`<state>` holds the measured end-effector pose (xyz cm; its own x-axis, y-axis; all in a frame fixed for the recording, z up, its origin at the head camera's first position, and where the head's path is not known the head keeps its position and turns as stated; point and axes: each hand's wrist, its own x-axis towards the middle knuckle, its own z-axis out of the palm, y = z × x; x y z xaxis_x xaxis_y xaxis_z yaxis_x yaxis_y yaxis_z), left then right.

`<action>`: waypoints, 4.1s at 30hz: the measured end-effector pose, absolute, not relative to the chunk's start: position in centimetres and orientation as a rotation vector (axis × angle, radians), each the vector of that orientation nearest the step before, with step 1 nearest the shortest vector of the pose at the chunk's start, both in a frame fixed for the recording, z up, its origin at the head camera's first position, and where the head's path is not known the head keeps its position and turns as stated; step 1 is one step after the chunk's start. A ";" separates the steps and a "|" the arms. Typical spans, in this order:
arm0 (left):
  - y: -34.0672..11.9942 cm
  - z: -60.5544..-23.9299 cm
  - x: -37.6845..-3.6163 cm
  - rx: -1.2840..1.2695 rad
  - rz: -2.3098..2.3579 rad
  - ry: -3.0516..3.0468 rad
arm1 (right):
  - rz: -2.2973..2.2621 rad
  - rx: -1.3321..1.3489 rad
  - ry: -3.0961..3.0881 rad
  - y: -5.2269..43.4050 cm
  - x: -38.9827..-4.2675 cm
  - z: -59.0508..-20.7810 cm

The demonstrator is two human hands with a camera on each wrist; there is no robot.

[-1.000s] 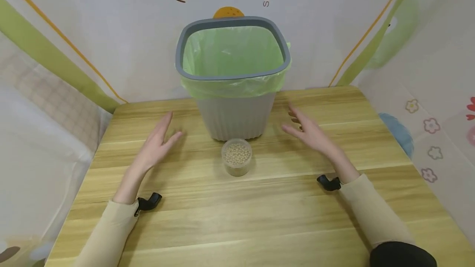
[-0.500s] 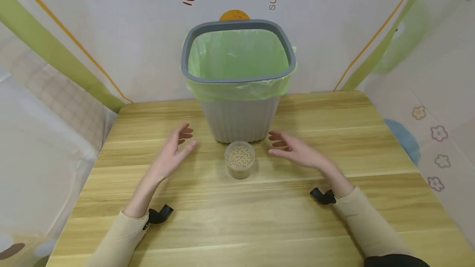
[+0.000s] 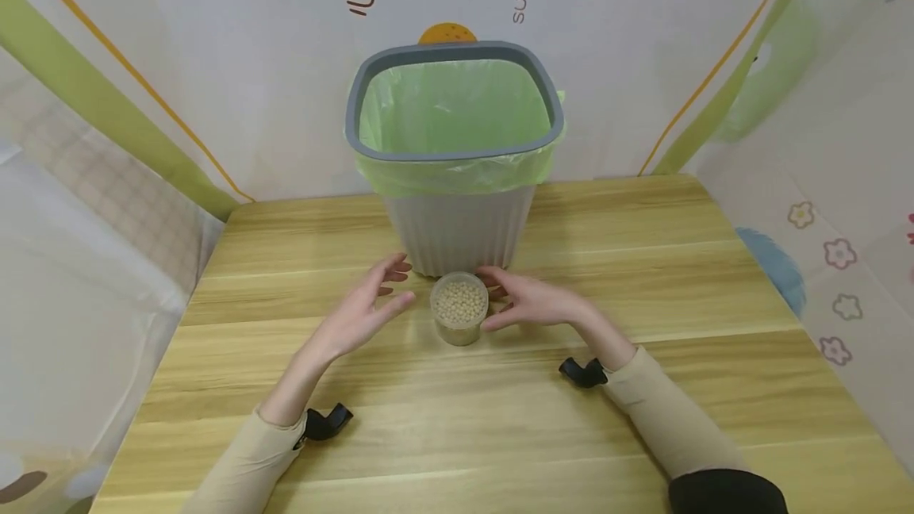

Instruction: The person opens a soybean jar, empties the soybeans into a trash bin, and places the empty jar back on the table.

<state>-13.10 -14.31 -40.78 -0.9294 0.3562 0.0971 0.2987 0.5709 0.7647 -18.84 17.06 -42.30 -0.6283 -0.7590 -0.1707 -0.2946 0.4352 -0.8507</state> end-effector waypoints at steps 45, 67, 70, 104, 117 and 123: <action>-9.0 -39.5 -11.9 0.595 1.364 2.869 | -1.510 -0.882 2.234 13.4 -16.3 -42.5; -10.4 -36.0 -15.1 1.261 1.262 1.979 | -1.567 -1.140 1.422 14.5 -15.9 -41.9; -10.2 -36.1 -14.9 1.277 1.267 2.000 | -1.568 -1.148 1.470 14.6 -15.9 -41.9; -8.2 -37.4 -10.1 0.465 1.144 2.916 | -1.585 -0.942 2.353 13.0 -14.9 -42.6; -14.1 -34.1 -12.1 1.042 1.319 2.409 | -1.655 -0.993 1.689 14.2 -15.9 -41.7; -12.7 -35.0 -13.9 1.347 1.283 2.093 | -1.563 -1.231 1.454 14.4 -16.0 -41.8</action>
<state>-13.88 -12.74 -35.04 -0.4927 0.8519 0.1775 0.5447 0.1428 0.8264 -16.02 14.38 -41.75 -0.3357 -0.9218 0.1941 -0.1271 -0.1598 -0.9789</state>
